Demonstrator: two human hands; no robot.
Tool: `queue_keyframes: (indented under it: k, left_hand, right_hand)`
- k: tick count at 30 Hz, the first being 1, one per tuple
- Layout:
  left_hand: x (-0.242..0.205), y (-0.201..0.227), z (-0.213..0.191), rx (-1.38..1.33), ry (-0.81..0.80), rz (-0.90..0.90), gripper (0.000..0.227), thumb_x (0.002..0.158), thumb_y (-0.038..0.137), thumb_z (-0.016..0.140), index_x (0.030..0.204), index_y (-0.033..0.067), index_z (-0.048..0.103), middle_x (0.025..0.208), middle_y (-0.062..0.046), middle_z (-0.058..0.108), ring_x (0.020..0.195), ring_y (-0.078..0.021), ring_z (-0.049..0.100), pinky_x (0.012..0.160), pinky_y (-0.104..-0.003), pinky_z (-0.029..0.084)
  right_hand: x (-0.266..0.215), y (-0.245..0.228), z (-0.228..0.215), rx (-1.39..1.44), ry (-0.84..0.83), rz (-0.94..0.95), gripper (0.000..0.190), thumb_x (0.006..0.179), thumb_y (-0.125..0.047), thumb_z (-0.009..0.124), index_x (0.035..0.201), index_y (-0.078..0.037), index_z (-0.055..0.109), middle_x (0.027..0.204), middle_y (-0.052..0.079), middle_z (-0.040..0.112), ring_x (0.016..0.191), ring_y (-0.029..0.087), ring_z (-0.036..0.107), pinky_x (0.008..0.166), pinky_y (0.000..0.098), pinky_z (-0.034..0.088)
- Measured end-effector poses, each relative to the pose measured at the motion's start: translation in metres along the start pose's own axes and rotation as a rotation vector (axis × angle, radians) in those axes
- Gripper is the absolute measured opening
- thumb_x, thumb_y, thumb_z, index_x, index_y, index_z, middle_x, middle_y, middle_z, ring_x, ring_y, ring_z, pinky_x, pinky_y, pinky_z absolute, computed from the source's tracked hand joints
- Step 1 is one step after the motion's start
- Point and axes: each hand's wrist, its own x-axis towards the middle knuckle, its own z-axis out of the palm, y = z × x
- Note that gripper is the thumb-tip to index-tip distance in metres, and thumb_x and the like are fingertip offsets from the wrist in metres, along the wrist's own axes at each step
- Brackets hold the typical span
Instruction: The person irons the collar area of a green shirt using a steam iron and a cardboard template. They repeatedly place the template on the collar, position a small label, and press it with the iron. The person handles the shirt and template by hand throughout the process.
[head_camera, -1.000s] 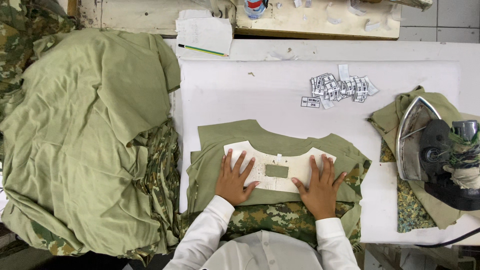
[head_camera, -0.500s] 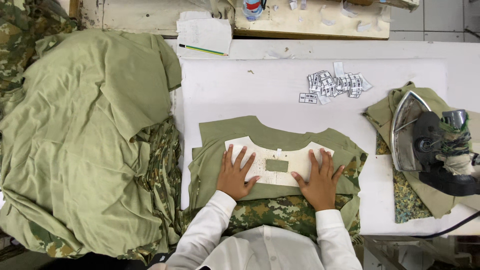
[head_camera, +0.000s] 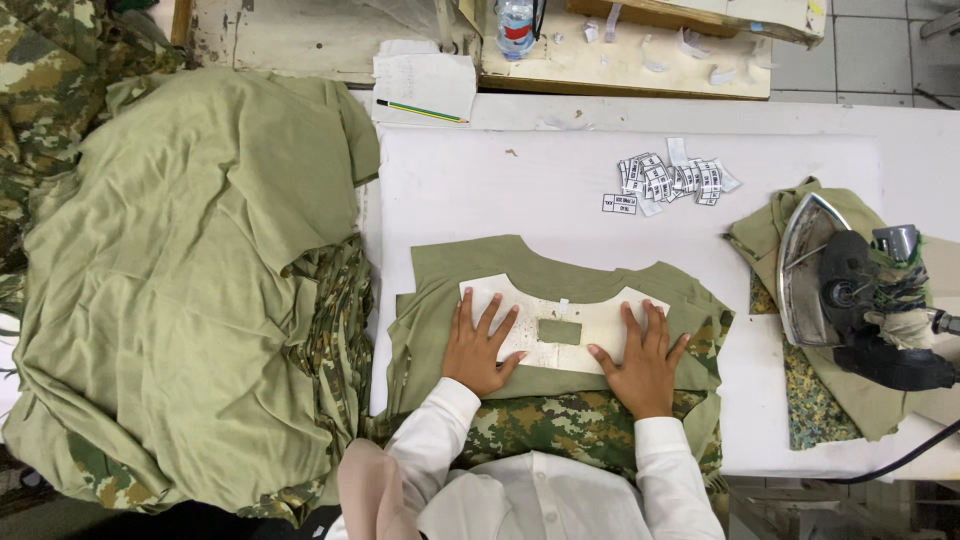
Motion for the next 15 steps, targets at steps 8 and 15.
queue_keyframes:
  k: [8, 15]
  left_hand:
    - [0.0005, -0.0022, 0.0008, -0.007, 0.072, 0.003, 0.061, 0.080, 0.058, 0.042, 0.129, 0.0215, 0.043, 0.129, -0.010, 0.042, 0.123, -0.0511, 0.024, 0.098, -0.055, 0.023]
    - [0.0009, -0.0025, 0.0002, -0.021, 0.046, -0.016, 0.057, 0.080, 0.055, 0.043, 0.127, 0.0239, 0.045, 0.129, -0.008, 0.043, 0.122, -0.0492, 0.026, 0.098, -0.054, 0.024]
  right_hand:
    - [-0.0001, -0.0009, -0.0003, 0.001, 0.004, 0.005, 0.073, 0.077, -0.061, 0.046, 0.135, -0.020, 0.029, 0.142, 0.008, 0.016, 0.134, 0.027, 0.013, 0.102, 0.0640, 0.010]
    - [0.0005, 0.0007, 0.0018, 0.039, -0.011, 0.023, 0.072, 0.078, -0.061, 0.045, 0.136, -0.021, 0.028, 0.143, 0.007, 0.015, 0.135, 0.026, 0.011, 0.103, 0.0628, 0.007]
